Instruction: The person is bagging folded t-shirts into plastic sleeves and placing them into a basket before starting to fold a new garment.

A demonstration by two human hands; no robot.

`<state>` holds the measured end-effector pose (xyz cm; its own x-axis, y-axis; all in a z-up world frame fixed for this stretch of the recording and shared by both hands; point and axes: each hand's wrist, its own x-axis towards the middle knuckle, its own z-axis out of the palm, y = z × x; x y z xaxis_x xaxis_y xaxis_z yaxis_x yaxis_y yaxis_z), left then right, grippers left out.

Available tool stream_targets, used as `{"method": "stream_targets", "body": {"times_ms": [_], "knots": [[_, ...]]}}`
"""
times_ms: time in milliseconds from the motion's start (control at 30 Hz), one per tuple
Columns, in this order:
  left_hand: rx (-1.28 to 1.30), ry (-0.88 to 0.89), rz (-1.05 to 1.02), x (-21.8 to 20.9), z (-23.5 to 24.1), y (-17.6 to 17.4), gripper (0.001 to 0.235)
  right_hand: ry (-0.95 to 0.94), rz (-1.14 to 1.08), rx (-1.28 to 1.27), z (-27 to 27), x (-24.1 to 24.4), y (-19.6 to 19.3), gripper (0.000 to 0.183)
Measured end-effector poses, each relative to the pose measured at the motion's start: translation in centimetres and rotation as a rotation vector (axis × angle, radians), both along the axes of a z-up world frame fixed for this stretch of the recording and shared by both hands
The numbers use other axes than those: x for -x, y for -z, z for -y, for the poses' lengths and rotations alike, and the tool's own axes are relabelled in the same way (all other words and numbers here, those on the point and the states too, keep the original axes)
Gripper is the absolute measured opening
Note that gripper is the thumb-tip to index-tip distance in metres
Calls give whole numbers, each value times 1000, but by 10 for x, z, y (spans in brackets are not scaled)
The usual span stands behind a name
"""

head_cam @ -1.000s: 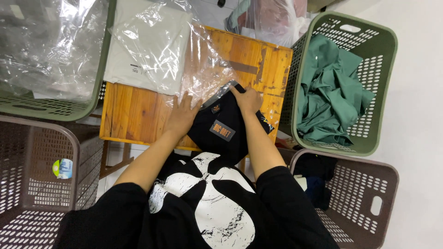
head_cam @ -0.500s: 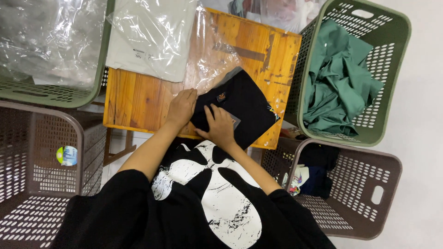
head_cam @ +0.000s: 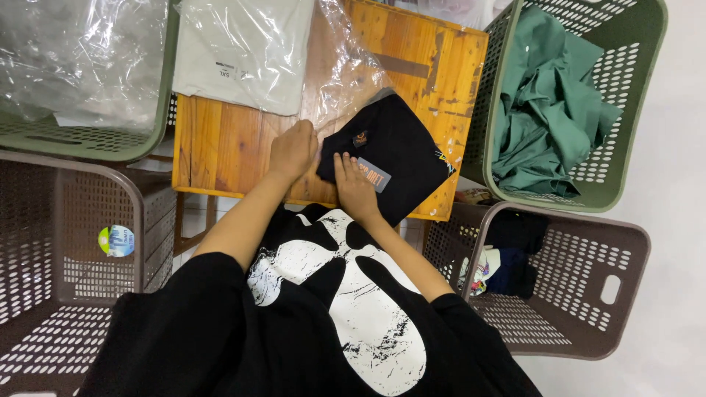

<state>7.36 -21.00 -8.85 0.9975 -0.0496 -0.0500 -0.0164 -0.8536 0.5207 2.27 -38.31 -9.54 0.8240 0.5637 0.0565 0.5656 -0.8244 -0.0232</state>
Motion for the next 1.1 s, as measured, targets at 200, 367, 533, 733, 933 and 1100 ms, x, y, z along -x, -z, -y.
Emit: {"method": "stream_targets", "body": {"times_ms": [200, 367, 533, 733, 933, 1100], "knots": [[-124, 131, -35, -5, -4, -5, 19, 7, -25, -217, 9, -3, -10, 43], [-113, 36, 192, 6, -1, 29, 8, -15, 88, -233, 11, -2, -8, 40], [75, -290, 121, 12, 7, 11, 9, -114, 76, -270, 9, -4, -13, 39], [165, -320, 84, 14, 3, 44, 20, -292, 164, -214, -3, -1, -10, 38], [197, -282, 154, 22, -2, 45, 19, -275, 154, -169, -10, -15, -13, 39], [278, -486, 254, 29, -4, 44, 29, -211, 67, -134, -11, -34, -10, 43]]}}
